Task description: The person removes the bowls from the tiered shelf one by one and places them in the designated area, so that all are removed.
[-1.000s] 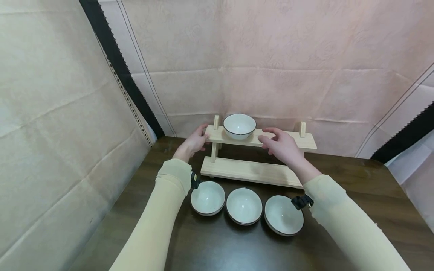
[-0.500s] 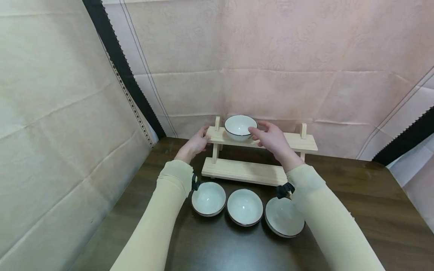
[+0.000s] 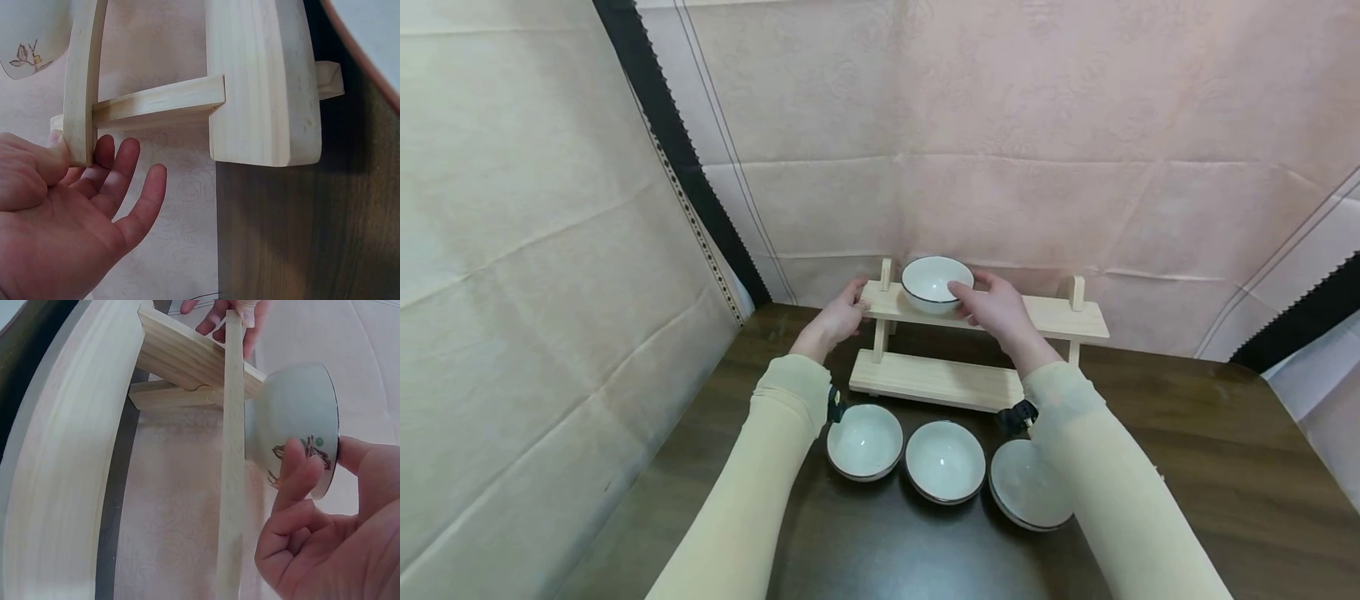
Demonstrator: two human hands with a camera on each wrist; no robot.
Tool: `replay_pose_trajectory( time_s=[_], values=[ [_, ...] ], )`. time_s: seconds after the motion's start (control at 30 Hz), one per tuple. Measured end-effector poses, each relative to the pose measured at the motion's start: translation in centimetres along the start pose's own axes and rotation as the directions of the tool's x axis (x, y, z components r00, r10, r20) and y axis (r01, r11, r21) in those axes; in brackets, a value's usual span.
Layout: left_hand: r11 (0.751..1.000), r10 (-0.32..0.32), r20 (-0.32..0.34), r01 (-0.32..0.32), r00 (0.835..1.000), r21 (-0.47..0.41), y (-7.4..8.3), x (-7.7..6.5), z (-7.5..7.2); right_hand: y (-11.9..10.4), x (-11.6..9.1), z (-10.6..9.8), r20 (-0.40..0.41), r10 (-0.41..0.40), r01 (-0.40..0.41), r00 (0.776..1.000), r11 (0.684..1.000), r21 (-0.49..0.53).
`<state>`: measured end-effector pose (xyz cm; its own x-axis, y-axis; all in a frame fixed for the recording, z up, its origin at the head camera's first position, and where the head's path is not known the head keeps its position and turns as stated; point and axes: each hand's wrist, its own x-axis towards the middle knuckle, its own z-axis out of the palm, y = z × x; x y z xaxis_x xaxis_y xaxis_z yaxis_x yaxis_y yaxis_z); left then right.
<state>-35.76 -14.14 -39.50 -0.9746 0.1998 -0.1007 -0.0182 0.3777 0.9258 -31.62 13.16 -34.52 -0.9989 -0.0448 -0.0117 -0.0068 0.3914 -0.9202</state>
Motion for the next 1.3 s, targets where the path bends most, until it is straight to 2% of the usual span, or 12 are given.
replay_pose_trajectory(
  time_s=[0.23,0.9,1.3],
  values=[
    [1.000,-0.009,0.002,0.009,1.000,-0.016,-0.1,0.1,0.0,0.4,-0.2,0.3,-0.005,-0.011,0.012,1.000,0.999,0.042],
    [1.000,-0.008,-0.001,0.008,1.000,-0.010,0.0,0.1,-0.1,0.9,-0.7,0.2,-0.013,-0.029,0.030,0.999,0.999,0.041],
    [1.000,-0.010,0.006,0.010,1.000,-0.019,-0.1,0.1,-0.1,0.9,-0.8,0.6,-0.039,-0.023,0.026,0.999,0.996,0.083]
  ],
)
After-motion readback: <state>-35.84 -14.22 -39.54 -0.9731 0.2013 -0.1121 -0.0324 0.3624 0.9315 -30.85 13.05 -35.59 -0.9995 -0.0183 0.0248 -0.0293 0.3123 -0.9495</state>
